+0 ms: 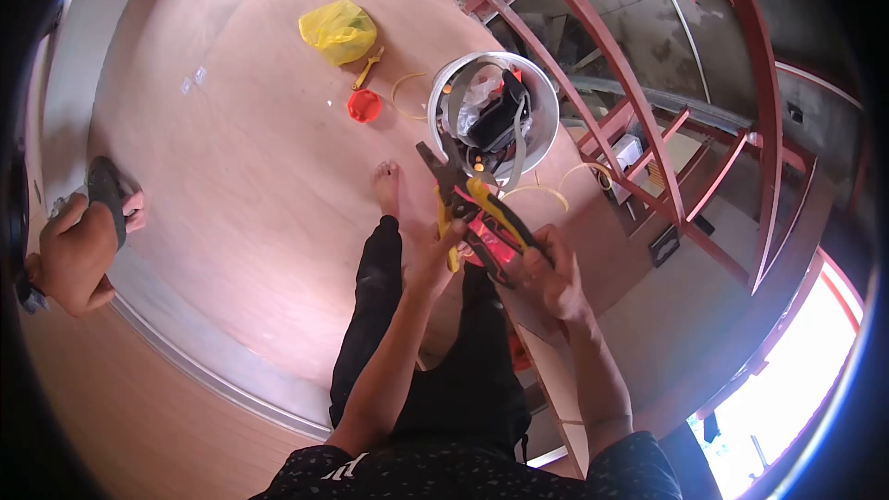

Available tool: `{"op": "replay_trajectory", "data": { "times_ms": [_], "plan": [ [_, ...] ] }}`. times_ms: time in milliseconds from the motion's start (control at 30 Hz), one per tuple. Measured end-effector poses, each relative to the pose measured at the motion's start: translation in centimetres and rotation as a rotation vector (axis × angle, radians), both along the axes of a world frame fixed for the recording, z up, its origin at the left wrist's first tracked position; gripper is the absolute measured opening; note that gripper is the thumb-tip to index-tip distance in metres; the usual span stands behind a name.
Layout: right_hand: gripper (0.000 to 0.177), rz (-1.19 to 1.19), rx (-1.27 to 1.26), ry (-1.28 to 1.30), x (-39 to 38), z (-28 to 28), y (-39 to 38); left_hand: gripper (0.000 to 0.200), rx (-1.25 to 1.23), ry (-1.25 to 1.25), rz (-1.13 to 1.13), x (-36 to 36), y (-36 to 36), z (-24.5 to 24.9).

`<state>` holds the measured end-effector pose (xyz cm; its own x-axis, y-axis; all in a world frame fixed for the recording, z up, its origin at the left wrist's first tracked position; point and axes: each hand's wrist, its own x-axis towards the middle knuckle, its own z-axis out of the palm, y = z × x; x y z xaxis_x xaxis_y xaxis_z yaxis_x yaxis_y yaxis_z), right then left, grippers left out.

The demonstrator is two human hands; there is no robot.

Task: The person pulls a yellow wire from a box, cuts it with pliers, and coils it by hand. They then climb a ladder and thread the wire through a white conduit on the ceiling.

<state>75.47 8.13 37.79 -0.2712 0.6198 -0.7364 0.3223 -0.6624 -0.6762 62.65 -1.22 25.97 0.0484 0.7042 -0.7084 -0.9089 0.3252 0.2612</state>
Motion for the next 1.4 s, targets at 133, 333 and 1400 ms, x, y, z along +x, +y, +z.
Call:
{"op": "replay_trajectory", "data": {
  "times_ms": [133, 333, 1400],
  "plan": [
    [0.023, 0.402, 0.043, -0.073, -0.2, 0.0, 0.2, 0.034, 0.006, 0.302, -0.095, -1.4, -0.4, 0.5],
    [0.025, 0.639, -0.007, -0.132, -3.5, 1.3, 1.4, 0.046, 0.129, 0.233, -0.242, -3.4, -2.0, 1.2],
    [0.030, 0.316, 0.593, -0.487, -17.4, -18.5, 4.0, 0.052, -0.199, 0.574, -0.199, -2.0, -10.3, -0.4]
  ]
}}
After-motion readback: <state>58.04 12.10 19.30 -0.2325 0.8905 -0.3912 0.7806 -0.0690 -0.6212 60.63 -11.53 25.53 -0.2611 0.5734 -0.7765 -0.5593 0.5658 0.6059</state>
